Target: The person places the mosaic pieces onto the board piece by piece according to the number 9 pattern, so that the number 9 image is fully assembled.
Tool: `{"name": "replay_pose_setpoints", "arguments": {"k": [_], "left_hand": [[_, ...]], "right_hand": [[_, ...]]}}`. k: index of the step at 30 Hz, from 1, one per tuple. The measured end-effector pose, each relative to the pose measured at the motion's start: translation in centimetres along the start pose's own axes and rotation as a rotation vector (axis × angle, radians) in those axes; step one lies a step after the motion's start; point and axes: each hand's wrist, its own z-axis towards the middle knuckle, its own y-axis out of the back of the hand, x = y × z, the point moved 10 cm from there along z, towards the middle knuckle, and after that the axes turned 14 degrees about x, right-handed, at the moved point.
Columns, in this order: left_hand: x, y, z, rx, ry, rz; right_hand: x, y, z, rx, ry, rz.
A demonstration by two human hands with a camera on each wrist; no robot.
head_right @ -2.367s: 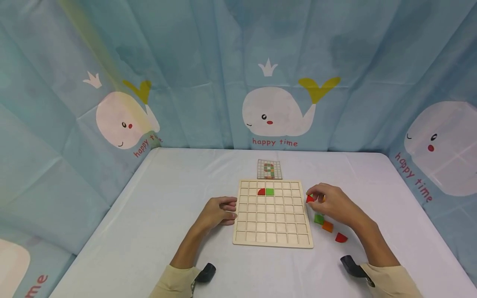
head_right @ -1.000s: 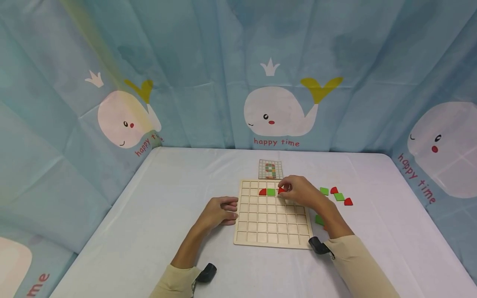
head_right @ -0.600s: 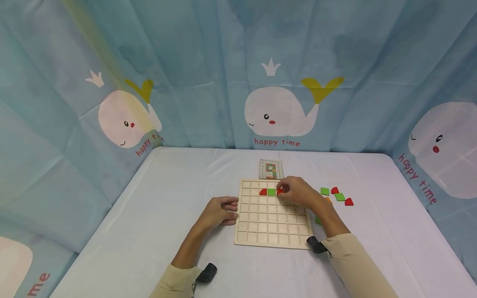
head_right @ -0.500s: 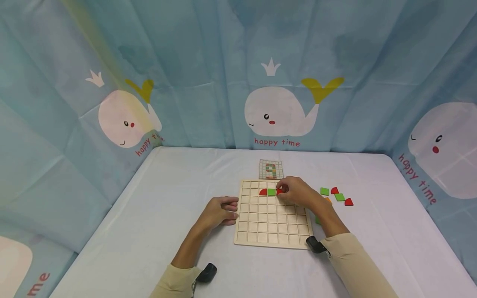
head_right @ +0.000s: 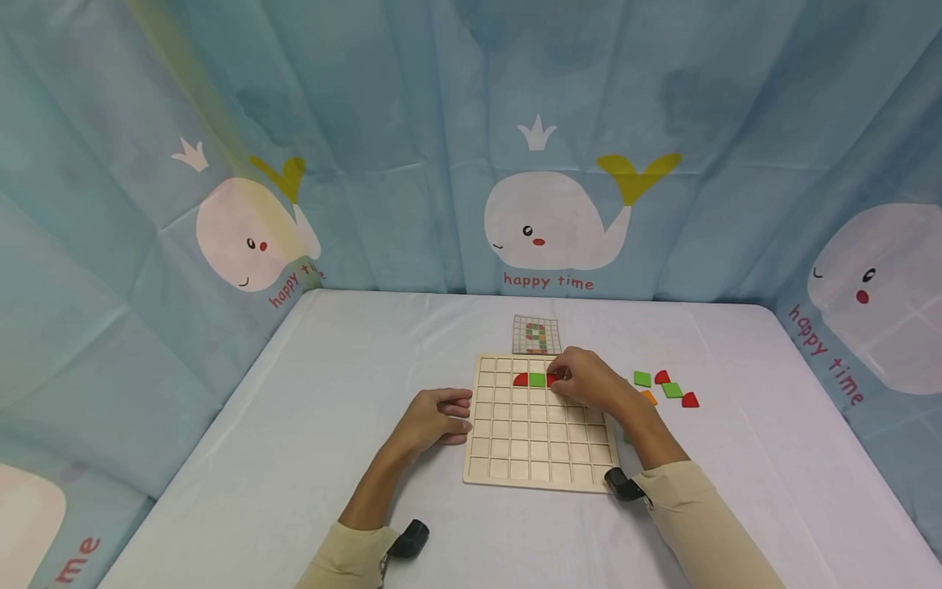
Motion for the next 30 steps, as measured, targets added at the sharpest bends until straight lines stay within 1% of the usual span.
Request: {"name": "replay_pose_setpoints", "arguments": {"k": [13,17,20,30], "left_hand": [[0.0,0.0,0.0,-0.003,0.005,0.002],[0.2,0.0,0.1,-0.003,0.006,0.002],[0.2,0.0,0.2,-0.004,0.003,0.002],[0.1,0.0,0.1,-0.009,0.007,0.0]], "right_hand": [[0.3,0.1,-0.6,-0.009,0.01,0.01],[0.0,0.1,-0.8,-0.022,-0.016,0.01],[-0.3,0.2,-1.2,-0.036,-0.03,0.017],[-0.1,0.7,-3.3,-0.074,-0.022,0.015]]}}
